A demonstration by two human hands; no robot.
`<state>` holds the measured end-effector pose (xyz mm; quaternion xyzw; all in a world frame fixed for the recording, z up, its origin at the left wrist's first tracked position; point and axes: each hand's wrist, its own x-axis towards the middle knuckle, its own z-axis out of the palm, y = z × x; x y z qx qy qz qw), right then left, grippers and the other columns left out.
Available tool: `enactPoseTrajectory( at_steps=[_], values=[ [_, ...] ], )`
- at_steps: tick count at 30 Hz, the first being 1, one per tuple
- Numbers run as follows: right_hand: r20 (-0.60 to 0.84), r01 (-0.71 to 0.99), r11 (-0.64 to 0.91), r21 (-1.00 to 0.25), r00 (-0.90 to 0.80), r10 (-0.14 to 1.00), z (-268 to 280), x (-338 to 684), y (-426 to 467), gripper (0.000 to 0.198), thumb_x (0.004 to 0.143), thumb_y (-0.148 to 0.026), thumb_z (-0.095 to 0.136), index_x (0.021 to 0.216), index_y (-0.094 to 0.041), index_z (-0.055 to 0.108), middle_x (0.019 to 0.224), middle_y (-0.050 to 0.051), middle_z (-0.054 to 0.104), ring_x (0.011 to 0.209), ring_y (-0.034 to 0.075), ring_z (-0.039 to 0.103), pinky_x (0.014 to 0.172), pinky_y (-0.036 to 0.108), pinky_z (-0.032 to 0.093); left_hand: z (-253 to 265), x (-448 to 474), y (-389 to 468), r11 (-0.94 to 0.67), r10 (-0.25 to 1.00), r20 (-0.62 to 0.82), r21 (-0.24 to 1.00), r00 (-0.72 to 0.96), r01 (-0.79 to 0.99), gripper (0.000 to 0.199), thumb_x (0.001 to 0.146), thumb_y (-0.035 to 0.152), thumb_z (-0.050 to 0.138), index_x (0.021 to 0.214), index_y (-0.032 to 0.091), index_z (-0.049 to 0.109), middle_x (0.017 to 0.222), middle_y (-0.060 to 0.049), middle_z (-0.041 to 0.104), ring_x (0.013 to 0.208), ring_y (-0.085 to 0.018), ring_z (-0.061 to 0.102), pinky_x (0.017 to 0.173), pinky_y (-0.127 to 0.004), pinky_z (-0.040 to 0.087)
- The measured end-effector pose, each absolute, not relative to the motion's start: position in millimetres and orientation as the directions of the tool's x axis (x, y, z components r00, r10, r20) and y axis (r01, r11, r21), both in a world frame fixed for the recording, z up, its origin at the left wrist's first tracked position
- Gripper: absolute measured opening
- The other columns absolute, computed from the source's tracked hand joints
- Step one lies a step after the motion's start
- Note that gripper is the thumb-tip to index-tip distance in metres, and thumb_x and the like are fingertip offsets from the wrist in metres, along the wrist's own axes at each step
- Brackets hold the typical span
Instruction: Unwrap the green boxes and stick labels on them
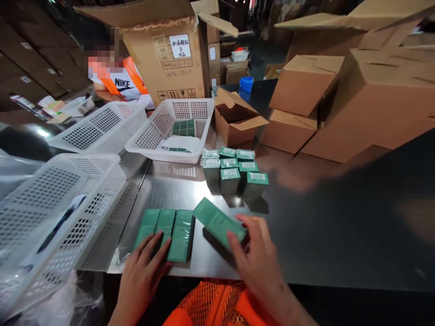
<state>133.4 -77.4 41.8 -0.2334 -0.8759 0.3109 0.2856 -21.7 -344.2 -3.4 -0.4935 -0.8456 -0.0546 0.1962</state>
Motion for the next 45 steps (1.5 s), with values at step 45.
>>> enactPoseTrajectory(
  at_steps=[45],
  values=[
    [0.254,0.212,0.882,-0.421,-0.906,0.340,69,117,-56,0.034,0.097,-0.033,0.061,0.126,-0.015,0.063,0.107,0.012,0.068,0.096,0.028,0.066,0.083,0.039,0.054,3,14,-280,0.359,0.845,0.398,0.070,-0.356,0.931,0.039,0.092,0.041,0.066,0.129,0.031,0.065,0.135,0.000,0.068,0.120,-0.026,0.061,0.082,-0.037,0.042]
  ],
)
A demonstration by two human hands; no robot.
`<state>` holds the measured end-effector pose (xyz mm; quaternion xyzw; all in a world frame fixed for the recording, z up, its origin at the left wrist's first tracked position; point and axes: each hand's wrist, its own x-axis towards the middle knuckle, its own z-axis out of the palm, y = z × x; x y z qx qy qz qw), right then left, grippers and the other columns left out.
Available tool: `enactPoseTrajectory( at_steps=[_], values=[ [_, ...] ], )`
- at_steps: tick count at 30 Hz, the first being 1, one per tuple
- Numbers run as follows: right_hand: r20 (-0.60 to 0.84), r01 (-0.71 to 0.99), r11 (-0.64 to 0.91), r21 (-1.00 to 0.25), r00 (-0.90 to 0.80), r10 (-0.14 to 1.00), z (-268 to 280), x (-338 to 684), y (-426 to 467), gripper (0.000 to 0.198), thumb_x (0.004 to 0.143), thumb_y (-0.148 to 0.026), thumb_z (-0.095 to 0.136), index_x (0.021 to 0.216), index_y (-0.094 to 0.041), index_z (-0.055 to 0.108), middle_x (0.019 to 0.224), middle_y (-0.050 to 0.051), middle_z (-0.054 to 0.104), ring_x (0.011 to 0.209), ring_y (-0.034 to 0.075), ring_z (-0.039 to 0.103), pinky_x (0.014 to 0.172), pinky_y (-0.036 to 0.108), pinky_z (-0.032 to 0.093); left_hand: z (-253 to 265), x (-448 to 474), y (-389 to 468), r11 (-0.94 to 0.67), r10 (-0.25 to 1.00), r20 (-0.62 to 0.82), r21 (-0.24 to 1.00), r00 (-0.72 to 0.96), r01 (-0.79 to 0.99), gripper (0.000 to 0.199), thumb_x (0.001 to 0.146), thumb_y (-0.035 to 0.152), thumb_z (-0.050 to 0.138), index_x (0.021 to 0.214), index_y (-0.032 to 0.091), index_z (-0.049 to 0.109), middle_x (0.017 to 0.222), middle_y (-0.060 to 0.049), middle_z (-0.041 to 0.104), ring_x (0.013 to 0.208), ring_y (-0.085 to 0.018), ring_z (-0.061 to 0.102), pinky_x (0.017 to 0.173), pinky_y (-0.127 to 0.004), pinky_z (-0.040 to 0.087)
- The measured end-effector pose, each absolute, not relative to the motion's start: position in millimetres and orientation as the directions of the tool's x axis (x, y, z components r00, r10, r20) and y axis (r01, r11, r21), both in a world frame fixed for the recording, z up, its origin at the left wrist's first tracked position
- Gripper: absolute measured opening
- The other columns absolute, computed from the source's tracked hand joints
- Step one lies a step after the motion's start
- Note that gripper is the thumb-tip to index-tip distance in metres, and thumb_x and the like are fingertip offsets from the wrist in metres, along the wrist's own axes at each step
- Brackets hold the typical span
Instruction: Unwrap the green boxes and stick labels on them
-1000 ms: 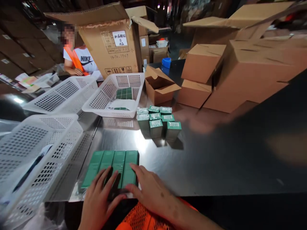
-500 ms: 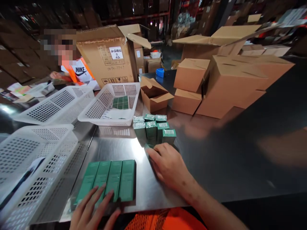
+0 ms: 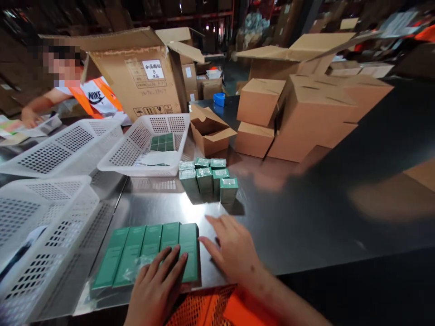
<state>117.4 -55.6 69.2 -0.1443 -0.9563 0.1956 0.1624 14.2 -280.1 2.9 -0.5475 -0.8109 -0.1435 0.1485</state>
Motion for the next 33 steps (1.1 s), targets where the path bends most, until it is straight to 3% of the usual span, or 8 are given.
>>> enactPoseTrajectory(
  at_steps=[2,5,10,13,18,24,28,33],
  values=[
    [0.444,0.198,0.966,-0.168,-0.860,0.253,87,103,-16,0.057,0.090,-0.033,0.071,0.140,-0.011,0.053,0.135,0.019,0.055,0.124,0.036,0.051,0.100,0.050,0.046,-1,16,-279,0.371,0.831,0.399,0.120,-0.387,0.921,0.043,0.086,0.043,0.073,0.128,0.033,0.066,0.133,0.000,0.069,0.116,-0.026,0.064,0.080,-0.037,0.043],
    [0.357,0.200,0.977,0.075,-0.920,0.161,103,77,24,0.078,0.081,-0.027,0.080,0.148,-0.011,0.043,0.153,0.017,0.038,0.142,0.038,0.029,0.107,0.052,0.039,-3,18,-279,0.379,0.821,0.403,0.146,-0.405,0.914,0.053,0.081,0.043,0.078,0.131,0.032,0.064,0.134,0.000,0.068,0.114,-0.026,0.065,0.080,-0.037,0.044],
    [0.239,0.154,0.957,0.244,-0.966,0.095,105,72,28,0.081,0.069,-0.004,0.077,0.145,-0.011,0.049,0.117,0.016,0.060,0.109,0.034,0.054,0.089,0.043,0.048,-8,21,-278,0.400,0.777,0.454,0.180,-0.437,0.899,0.046,0.086,0.047,0.071,0.129,0.032,0.065,0.133,0.002,0.069,0.114,-0.024,0.063,0.082,-0.037,0.042],
    [0.301,0.267,0.960,0.079,-0.925,0.233,95,98,24,0.071,0.065,-0.017,0.083,0.133,-0.017,0.060,0.108,0.013,0.056,0.093,0.031,0.055,0.068,0.035,0.051,-8,21,-278,0.391,0.778,0.480,0.136,-0.406,0.910,0.038,0.095,0.041,0.060,0.131,0.029,0.063,0.134,0.000,0.069,0.117,-0.025,0.061,0.082,-0.038,0.041],
    [0.239,0.480,0.642,-0.598,-0.658,0.714,60,148,5,0.059,0.079,-0.060,0.068,0.122,-0.019,0.063,0.105,0.010,0.058,0.090,0.028,0.062,0.073,0.037,0.054,5,19,-274,0.377,0.827,0.405,0.112,-0.389,0.919,0.040,0.094,0.033,0.057,0.133,0.026,0.062,0.139,-0.004,0.064,0.124,-0.026,0.054,0.088,-0.036,0.041],
    [-0.332,0.491,0.177,-0.853,-0.772,0.543,43,178,-45,0.049,0.091,-0.069,0.056,0.089,-0.021,0.064,0.068,0.000,0.060,0.058,0.020,0.057,0.049,0.026,0.043,26,21,-252,0.277,0.884,0.363,0.104,-0.296,0.955,0.059,0.093,0.045,0.057,0.146,0.020,0.049,0.147,-0.009,0.057,0.132,-0.028,0.048,0.095,-0.037,0.039],
    [-0.222,0.491,0.129,-0.862,-0.593,0.774,42,186,-26,0.057,0.091,-0.075,0.047,0.083,-0.020,0.061,0.067,0.003,0.058,0.061,0.022,0.058,0.052,0.029,0.046,34,28,-233,0.221,0.901,0.363,0.088,-0.238,0.971,0.072,0.089,0.062,0.057,0.145,0.017,0.050,0.146,-0.010,0.058,0.128,-0.030,0.051,0.090,-0.037,0.041],
    [0.086,0.642,0.676,-0.360,-0.699,0.710,20,191,-24,0.072,0.095,-0.074,0.032,0.095,-0.016,0.074,0.099,0.017,0.064,0.092,0.039,0.060,0.079,0.060,0.050,28,42,-217,0.153,0.913,0.370,0.071,-0.169,0.986,0.049,0.091,0.051,0.061,0.132,0.023,0.063,0.138,0.000,0.066,0.125,-0.026,0.053,0.084,-0.037,0.041]
  ],
)
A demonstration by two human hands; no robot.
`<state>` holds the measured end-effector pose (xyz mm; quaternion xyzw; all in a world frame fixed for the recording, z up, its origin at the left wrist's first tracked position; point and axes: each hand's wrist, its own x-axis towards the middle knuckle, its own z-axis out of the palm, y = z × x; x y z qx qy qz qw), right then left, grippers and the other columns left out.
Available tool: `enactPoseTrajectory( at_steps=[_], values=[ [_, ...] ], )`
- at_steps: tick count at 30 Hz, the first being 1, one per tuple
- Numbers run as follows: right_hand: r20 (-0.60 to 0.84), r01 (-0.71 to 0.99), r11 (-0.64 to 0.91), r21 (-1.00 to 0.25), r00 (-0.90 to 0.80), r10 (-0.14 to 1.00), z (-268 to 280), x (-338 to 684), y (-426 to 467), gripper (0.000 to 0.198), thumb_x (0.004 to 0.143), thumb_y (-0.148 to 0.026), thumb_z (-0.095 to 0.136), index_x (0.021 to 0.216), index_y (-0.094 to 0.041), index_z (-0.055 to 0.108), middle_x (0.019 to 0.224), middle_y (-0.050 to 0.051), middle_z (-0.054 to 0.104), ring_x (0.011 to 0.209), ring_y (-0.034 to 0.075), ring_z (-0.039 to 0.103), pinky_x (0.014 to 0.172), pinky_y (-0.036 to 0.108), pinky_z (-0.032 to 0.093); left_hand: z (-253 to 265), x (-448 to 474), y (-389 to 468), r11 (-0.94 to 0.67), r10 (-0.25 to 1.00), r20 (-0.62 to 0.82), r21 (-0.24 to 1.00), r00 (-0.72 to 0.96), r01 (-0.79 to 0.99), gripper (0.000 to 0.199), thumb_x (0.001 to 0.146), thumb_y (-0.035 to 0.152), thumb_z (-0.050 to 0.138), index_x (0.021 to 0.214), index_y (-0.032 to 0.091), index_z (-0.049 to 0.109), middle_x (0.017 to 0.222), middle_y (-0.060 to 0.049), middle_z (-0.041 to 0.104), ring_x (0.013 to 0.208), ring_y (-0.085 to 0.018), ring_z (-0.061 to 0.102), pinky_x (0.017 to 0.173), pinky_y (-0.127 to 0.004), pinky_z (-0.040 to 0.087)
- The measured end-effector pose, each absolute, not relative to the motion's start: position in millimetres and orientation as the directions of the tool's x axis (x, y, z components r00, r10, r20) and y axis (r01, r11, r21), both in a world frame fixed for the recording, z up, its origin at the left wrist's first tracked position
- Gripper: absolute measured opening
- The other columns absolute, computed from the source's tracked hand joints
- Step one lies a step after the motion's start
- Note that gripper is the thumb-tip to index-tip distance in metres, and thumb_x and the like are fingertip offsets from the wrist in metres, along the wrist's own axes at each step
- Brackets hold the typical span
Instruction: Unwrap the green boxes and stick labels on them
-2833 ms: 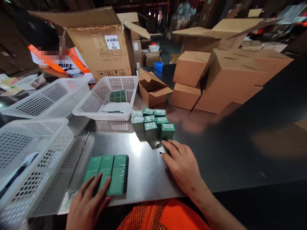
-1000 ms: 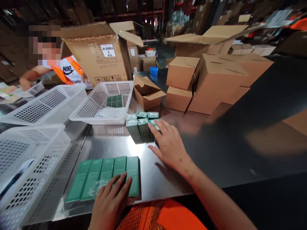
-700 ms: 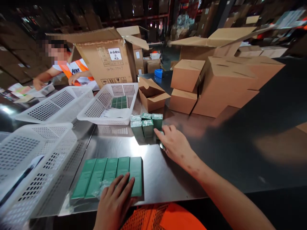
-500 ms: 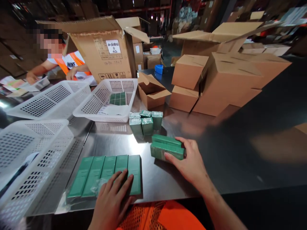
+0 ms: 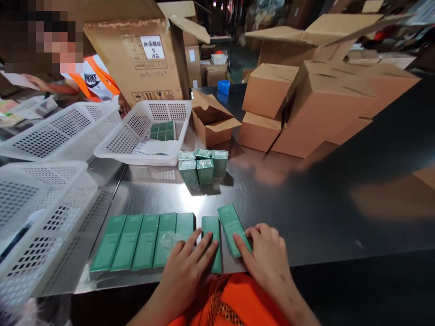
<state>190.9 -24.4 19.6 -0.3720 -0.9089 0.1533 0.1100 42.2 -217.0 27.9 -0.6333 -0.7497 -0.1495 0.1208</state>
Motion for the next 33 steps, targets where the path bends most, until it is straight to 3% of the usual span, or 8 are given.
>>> enactPoseTrajectory(
  at_steps=[4,9,16,18,21,25,29,33],
  values=[
    [0.214,0.389,0.862,-0.324,-0.857,0.468,10,193,-51,0.074,0.101,-0.064,0.039,0.156,-0.014,0.033,0.155,0.021,0.032,0.142,0.044,0.029,0.100,0.068,0.043,18,43,-217,0.239,0.887,0.392,0.062,-0.243,0.969,0.038,0.092,0.039,0.065,0.126,0.021,0.066,0.132,0.000,0.069,0.121,-0.023,0.056,0.083,-0.037,0.041],
    [-0.006,0.097,0.800,-0.592,-0.993,0.116,22,183,-64,0.085,0.100,-0.053,0.055,0.163,-0.024,0.005,0.164,0.013,0.013,0.151,0.035,0.000,0.112,0.055,0.040,19,36,-223,0.274,0.881,0.380,0.074,-0.281,0.959,0.046,0.089,0.046,0.067,0.127,0.020,0.066,0.132,-0.003,0.069,0.117,-0.024,0.057,0.084,-0.036,0.042],
    [0.447,0.100,0.957,-0.273,-0.868,0.218,75,102,11,0.061,0.101,-0.045,0.055,0.153,-0.018,0.036,0.157,0.018,0.031,0.149,0.036,0.016,0.113,0.065,0.024,25,30,-241,0.289,0.826,0.469,0.125,-0.313,0.949,0.046,0.100,0.051,0.044,0.128,0.021,0.066,0.135,-0.004,0.068,0.116,-0.025,0.057,0.090,-0.036,0.040],
    [0.414,0.152,0.961,-0.231,-0.879,0.239,93,63,40,0.087,0.087,-0.051,0.074,0.155,-0.016,0.033,0.160,0.018,0.023,0.149,0.038,0.011,0.114,0.064,0.023,27,30,-245,0.273,0.830,0.482,0.087,-0.280,0.958,0.045,0.101,0.047,0.042,0.128,0.021,0.066,0.134,-0.004,0.068,0.114,-0.025,0.058,0.088,-0.035,0.041],
    [0.134,0.140,0.961,-0.237,-0.975,0.175,113,10,68,0.127,0.067,-0.056,0.091,0.161,-0.021,0.013,0.164,0.015,0.007,0.150,0.040,0.002,0.114,0.067,0.022,28,31,-251,0.269,0.816,0.521,0.039,-0.250,0.962,0.043,0.102,0.044,0.039,0.122,0.020,0.069,0.127,-0.005,0.072,0.110,-0.024,0.061,0.084,-0.034,0.044],
    [-0.049,0.088,0.982,-0.169,-0.996,0.080,122,-27,76,0.134,0.063,-0.045,0.095,0.162,-0.019,0.009,0.160,0.017,0.024,0.148,0.044,0.007,0.112,0.074,0.011,19,30,-265,0.309,0.807,0.530,-0.004,-0.260,0.951,0.042,0.101,0.045,0.043,0.122,0.021,0.068,0.126,-0.004,0.072,0.107,-0.024,0.064,0.082,-0.034,0.049],
    [0.059,0.004,0.997,-0.072,-0.998,0.008,130,-24,64,0.115,0.063,-0.027,0.088,0.158,-0.012,0.025,0.128,0.019,0.059,0.126,0.042,0.043,0.110,0.068,0.018,7,27,-281,0.305,0.865,0.448,-0.108,-0.228,0.946,0.044,0.094,0.047,0.055,0.128,0.020,0.065,0.131,-0.006,0.070,0.108,-0.026,0.066,0.081,-0.035,0.054],
    [0.363,-0.024,0.993,-0.112,-0.932,0.018,146,29,44,0.096,0.066,-0.027,0.079,0.152,-0.018,0.038,0.108,0.010,0.065,0.111,0.035,0.053,0.101,0.054,0.031,4,23,-286,0.291,0.868,0.450,-0.115,-0.211,0.950,0.042,0.093,0.045,0.059,0.126,0.020,0.066,0.127,-0.008,0.072,0.105,-0.026,0.068,0.078,-0.035,0.056]
  ],
)
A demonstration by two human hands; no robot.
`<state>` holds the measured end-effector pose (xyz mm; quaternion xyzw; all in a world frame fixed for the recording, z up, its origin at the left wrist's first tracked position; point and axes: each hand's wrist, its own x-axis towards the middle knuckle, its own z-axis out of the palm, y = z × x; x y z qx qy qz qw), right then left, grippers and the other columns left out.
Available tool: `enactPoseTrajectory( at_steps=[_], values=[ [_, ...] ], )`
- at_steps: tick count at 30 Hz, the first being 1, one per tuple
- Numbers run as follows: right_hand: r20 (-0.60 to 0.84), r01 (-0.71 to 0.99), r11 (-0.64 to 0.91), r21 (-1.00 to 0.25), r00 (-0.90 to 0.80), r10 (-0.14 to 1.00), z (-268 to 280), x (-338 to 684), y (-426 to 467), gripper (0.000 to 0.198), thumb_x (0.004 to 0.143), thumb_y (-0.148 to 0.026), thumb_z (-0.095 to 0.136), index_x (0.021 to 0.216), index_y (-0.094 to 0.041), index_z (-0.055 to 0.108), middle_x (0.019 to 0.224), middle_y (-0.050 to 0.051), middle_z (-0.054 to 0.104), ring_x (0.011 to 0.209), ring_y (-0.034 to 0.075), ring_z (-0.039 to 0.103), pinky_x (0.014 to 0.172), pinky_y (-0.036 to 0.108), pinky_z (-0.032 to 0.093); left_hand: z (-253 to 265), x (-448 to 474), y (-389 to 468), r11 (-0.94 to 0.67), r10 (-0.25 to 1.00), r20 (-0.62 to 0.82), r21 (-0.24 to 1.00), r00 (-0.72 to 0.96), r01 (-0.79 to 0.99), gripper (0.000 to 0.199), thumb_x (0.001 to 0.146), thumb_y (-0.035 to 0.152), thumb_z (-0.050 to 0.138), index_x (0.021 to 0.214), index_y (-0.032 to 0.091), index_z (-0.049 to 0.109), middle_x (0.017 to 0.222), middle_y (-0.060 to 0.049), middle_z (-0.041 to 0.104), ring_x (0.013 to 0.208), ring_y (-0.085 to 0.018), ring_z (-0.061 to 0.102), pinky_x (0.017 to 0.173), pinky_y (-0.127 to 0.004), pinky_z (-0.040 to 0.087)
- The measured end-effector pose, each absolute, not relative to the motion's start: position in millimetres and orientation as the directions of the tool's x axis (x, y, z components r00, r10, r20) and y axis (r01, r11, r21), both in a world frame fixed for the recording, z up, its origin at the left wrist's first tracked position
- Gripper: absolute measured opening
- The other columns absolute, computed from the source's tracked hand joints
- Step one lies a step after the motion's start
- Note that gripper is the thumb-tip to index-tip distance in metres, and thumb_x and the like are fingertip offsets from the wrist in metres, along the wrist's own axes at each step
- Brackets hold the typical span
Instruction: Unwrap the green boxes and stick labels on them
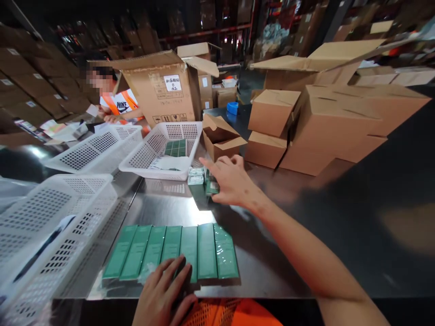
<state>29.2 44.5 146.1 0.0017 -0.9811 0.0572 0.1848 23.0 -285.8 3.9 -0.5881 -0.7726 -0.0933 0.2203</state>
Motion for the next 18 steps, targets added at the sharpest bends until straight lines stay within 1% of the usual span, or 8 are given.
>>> enactPoseTrajectory(
  at_steps=[2,4,6,9,11,13,15,18],
  values=[
    [0.553,0.048,0.975,-0.216,-0.817,0.163,143,71,35,0.083,0.075,-0.036,0.075,0.150,-0.024,0.041,0.111,0.008,0.063,0.109,0.033,0.055,0.098,0.050,0.034,5,21,-284,0.286,0.857,0.470,-0.089,-0.213,0.954,0.041,0.091,0.041,0.062,0.125,0.019,0.066,0.125,-0.008,0.072,0.105,-0.026,0.068,0.081,-0.036,0.056],
    [0.663,0.111,0.896,-0.430,-0.635,0.396,126,114,28,0.072,0.084,-0.046,0.070,0.147,-0.023,0.045,0.117,0.010,0.060,0.102,0.030,0.057,0.090,0.043,0.042,7,22,-279,0.284,0.839,0.495,-0.041,-0.227,0.958,0.039,0.091,0.038,0.063,0.125,0.020,0.066,0.124,-0.008,0.073,0.106,-0.026,0.067,0.085,-0.036,0.054],
    [0.579,0.224,0.731,-0.645,-0.481,0.658,98,150,21,0.057,0.087,-0.054,0.064,0.133,-0.021,0.057,0.116,0.010,0.060,0.099,0.029,0.059,0.082,0.039,0.046,10,26,-270,0.286,0.814,0.517,0.038,-0.264,0.957,0.035,0.093,0.035,0.059,0.124,0.020,0.066,0.123,-0.007,0.073,0.109,-0.026,0.066,0.090,-0.037,0.050],
    [0.156,0.484,0.347,-0.803,-0.392,0.907,58,190,5,0.053,0.088,-0.066,0.050,0.112,-0.020,0.061,0.098,0.008,0.067,0.084,0.029,0.064,0.071,0.036,0.047,16,39,-252,0.262,0.788,0.525,0.189,-0.322,0.947,0.032,0.097,0.032,0.052,0.124,0.021,0.066,0.126,-0.007,0.071,0.114,-0.027,0.062,0.095,-0.040,0.045],
    [-0.168,0.672,0.152,-0.725,-0.387,0.906,46,207,-9,0.056,0.087,-0.071,0.043,0.107,-0.022,0.058,0.079,0.005,0.068,0.073,0.029,0.065,0.066,0.036,0.046,22,47,-238,0.225,0.788,0.525,0.242,-0.322,0.944,0.032,0.098,0.032,0.050,0.123,0.021,0.066,0.127,-0.006,0.071,0.115,-0.027,0.060,0.095,-0.040,0.044],
    [-0.383,0.772,0.120,-0.624,-0.436,0.814,46,217,-22,0.057,0.086,-0.074,0.038,0.105,-0.023,0.054,0.067,0.003,0.066,0.067,0.029,0.065,0.064,0.036,0.046,30,53,-224,0.183,0.816,0.507,0.228,-0.277,0.956,0.032,0.098,0.032,0.049,0.122,0.021,0.067,0.127,-0.006,0.071,0.115,-0.027,0.060,0.093,-0.039,0.044],
    [-0.476,0.768,0.101,-0.633,-0.489,0.731,53,223,-26,0.056,0.086,-0.076,0.039,0.104,-0.025,0.051,0.065,0.001,0.066,0.062,0.027,0.066,0.062,0.034,0.047,37,58,-210,0.140,0.855,0.473,0.184,-0.212,0.973,0.032,0.098,0.034,0.049,0.122,0.021,0.066,0.127,-0.006,0.071,0.115,-0.027,0.060,0.091,-0.039,0.044],
    [-0.438,0.692,-0.044,-0.720,-0.404,0.803,62,229,-18,0.055,0.086,-0.076,0.039,0.104,-0.025,0.048,0.065,0.000,0.066,0.061,0.025,0.066,0.062,0.033,0.050,43,67,-190,0.087,0.902,0.410,0.133,-0.135,0.987,0.039,0.095,0.039,0.054,0.128,0.020,0.063,0.132,-0.006,0.069,0.117,-0.028,0.060,0.089,-0.039,0.046]
  ],
)
